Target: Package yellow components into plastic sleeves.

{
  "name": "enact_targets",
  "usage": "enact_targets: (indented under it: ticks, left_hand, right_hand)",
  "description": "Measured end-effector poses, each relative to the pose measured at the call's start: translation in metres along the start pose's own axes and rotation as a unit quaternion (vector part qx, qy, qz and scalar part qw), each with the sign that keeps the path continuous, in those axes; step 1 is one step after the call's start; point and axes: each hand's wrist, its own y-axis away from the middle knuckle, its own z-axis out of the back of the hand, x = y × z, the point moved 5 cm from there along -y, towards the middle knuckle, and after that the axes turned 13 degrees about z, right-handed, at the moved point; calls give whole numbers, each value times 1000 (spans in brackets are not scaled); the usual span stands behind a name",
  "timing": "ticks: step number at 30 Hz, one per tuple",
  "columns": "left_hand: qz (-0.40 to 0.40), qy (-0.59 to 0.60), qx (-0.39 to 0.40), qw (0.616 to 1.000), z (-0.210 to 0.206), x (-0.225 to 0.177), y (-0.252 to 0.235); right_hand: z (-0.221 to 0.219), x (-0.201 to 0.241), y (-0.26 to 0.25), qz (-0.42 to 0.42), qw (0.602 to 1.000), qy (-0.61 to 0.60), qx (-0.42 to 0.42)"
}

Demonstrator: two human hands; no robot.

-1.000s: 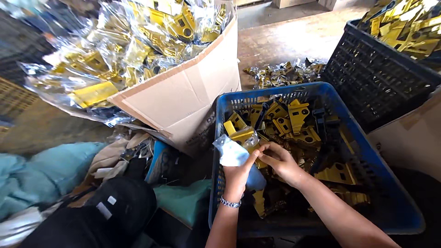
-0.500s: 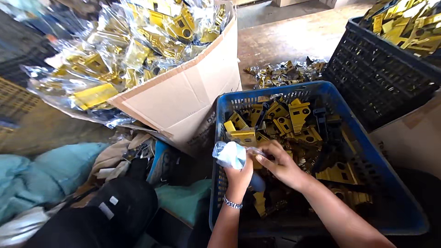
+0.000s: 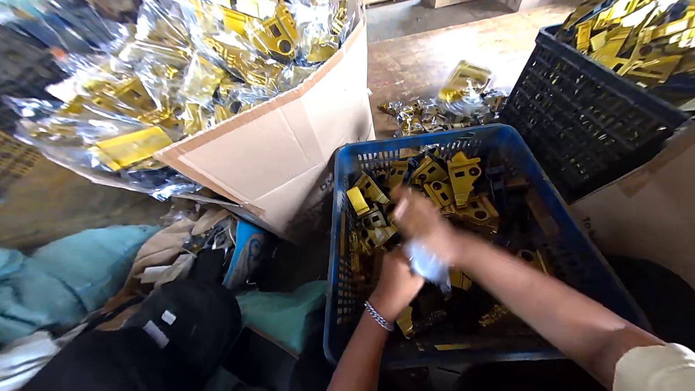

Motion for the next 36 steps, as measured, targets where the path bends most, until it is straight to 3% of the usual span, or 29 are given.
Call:
enact_targets:
  ticks: [1,2,4,5,7,8,10,11,12,14,15,17,19,22,24,26,29,31,34,36]
  left_hand:
    - [39,-1,16,999,-2,-5,9]
    - [35,-22,-17,999,1,-7,10]
    - [4,-75,-78,994,7,-2,7]
    - [37,-84,-58,994,8,4,7]
    - [177,-125,42,975,13,-6,13]
    - [163,-125,25,978,15,-11,16]
    - [-53,-84,-141,985,15,-10,16]
    - [-92,-41,-158,982,16,-7,14]
    - [-60,-8,-122,991,19,-1,16]
    - [90,25,-24,995,26,4,20]
    - [124,19,-15,992,25,2,19]
    - [79,-6,-74,994,16,-3,9]
    - [73,-37,-50,995,11,-1,7]
    - [78,31,48,995,7,18,26]
    - [94,67,65,991,1,13,33]
    - [141,64,17,988,-3,-3,26]
    - [187,65,19,980,-4,-9,25]
    - [145,121,13,982,7,-10,23]
    - [115,268,-6,957,27,-6,5]
    - [142,310,26,940,26,-7,-1]
  right_hand:
    - [-22,12,9,57,994,51,83]
    - [-35,18,8,88,982,73,147]
    - [-49,21,3,98,977,104,158]
    - [-57,30,6,122,973,125,152]
    - [-68,49,8,225,954,155,127]
    - [-66,46,1,238,953,135,133]
    - [-52,28,-18,183,969,129,101]
    - [-47,26,-26,151,975,135,89]
    - [-49,31,-21,146,975,143,91]
    - [-64,44,1,216,960,156,84]
    - [-66,41,5,215,962,132,106]
    - [-58,23,-6,127,974,93,164]
    - [-57,27,-15,99,971,141,164]
    - [-82,65,0,209,930,211,217]
    - [-80,67,3,253,942,135,172]
    - [-62,54,-11,264,960,92,31]
    - [-43,32,-24,197,975,101,4]
    - [-19,10,-24,105,988,110,-4]
    - [4,-14,2,-75,997,-14,-29]
    - [9,-10,25,-130,986,-106,-9]
